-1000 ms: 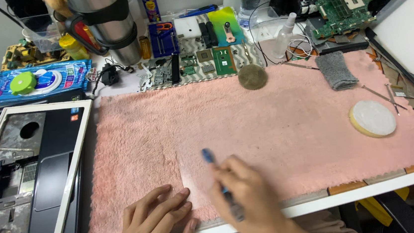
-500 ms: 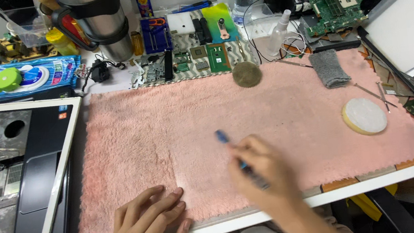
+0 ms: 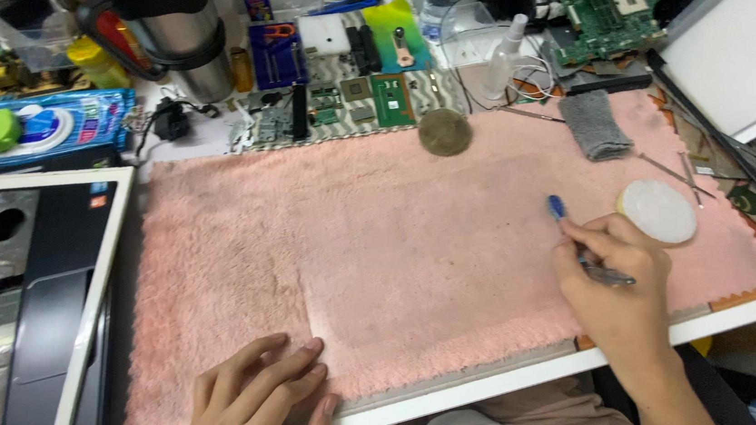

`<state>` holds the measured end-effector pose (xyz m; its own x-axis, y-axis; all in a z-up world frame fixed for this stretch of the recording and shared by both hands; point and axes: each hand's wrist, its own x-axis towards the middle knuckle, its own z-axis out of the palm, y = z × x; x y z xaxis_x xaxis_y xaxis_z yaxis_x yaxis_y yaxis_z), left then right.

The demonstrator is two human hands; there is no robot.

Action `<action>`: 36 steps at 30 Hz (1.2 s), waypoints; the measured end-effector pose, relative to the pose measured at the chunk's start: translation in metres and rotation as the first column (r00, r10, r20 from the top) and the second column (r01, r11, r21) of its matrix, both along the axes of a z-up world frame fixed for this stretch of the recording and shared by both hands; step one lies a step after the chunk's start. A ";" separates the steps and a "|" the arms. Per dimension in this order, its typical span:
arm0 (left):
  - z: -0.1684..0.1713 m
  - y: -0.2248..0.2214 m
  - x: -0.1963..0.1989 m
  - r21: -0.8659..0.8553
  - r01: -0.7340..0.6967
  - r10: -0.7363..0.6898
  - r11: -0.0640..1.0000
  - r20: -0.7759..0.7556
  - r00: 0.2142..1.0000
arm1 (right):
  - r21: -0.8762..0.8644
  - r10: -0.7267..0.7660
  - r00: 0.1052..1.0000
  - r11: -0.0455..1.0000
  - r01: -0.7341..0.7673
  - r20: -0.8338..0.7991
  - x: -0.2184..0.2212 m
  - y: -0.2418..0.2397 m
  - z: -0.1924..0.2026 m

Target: The person wipes a rectangular plastic sheet, applies liquid from a spray bottle, and uses a toothbrush to scrub the surface before finishing with a sponge.

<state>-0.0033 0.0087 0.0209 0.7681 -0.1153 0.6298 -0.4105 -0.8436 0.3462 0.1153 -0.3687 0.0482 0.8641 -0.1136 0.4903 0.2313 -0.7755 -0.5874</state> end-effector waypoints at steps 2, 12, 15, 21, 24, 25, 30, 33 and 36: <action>0.004 0.002 -0.001 -0.007 0.011 -0.011 1.000 0.001 1.000 | -0.012 0.048 0.998 0.999 -0.048 0.027 0.000 0.022 -0.002; 0.005 0.008 -0.001 -0.007 0.088 -0.088 0.996 -0.022 0.996 | 0.085 0.520 0.820 0.852 -0.516 -0.240 -0.024 0.175 0.024; 0.004 0.008 -0.002 -0.007 0.092 -0.092 0.996 -0.035 0.995 | 0.049 0.595 0.795 0.803 -0.594 -0.119 -0.026 0.201 0.019; 0.006 0.007 -0.001 -0.022 0.081 -0.081 0.996 -0.009 0.997 | 0.028 0.570 0.791 0.815 -0.579 -0.224 -0.011 0.170 0.030; 0.004 0.005 -0.001 -0.027 0.063 -0.063 0.998 -0.005 0.998 | 0.005 0.476 0.858 0.875 -0.484 -0.190 0.006 0.122 0.024; 0.004 0.004 -0.002 -0.023 0.048 -0.048 0.999 -0.006 0.999 | -0.009 0.419 0.901 0.906 -0.423 -0.111 0.013 0.104 0.019; 0.001 0.002 -0.004 -0.034 0.019 -0.021 0.999 -0.062 0.998 | 0.107 0.064 0.962 0.994 -0.036 -0.267 0.031 0.018 0.011; -0.001 0.002 -0.003 -0.035 0.018 -0.020 0.999 -0.050 0.999 | -0.020 -0.023 0.978 1.000 0.020 -0.209 0.037 -0.015 0.006; -0.003 0.003 -0.001 -0.030 0.024 -0.025 0.999 -0.034 0.999 | -0.071 0.021 0.984 0.997 -0.034 -0.179 0.034 -0.006 0.010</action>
<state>-0.0048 0.0117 0.0181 0.7862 -0.1165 0.6068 -0.4188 -0.8226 0.3846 0.1492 -0.3747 0.0580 0.9406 -0.0578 0.3345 0.1503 -0.8126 -0.5631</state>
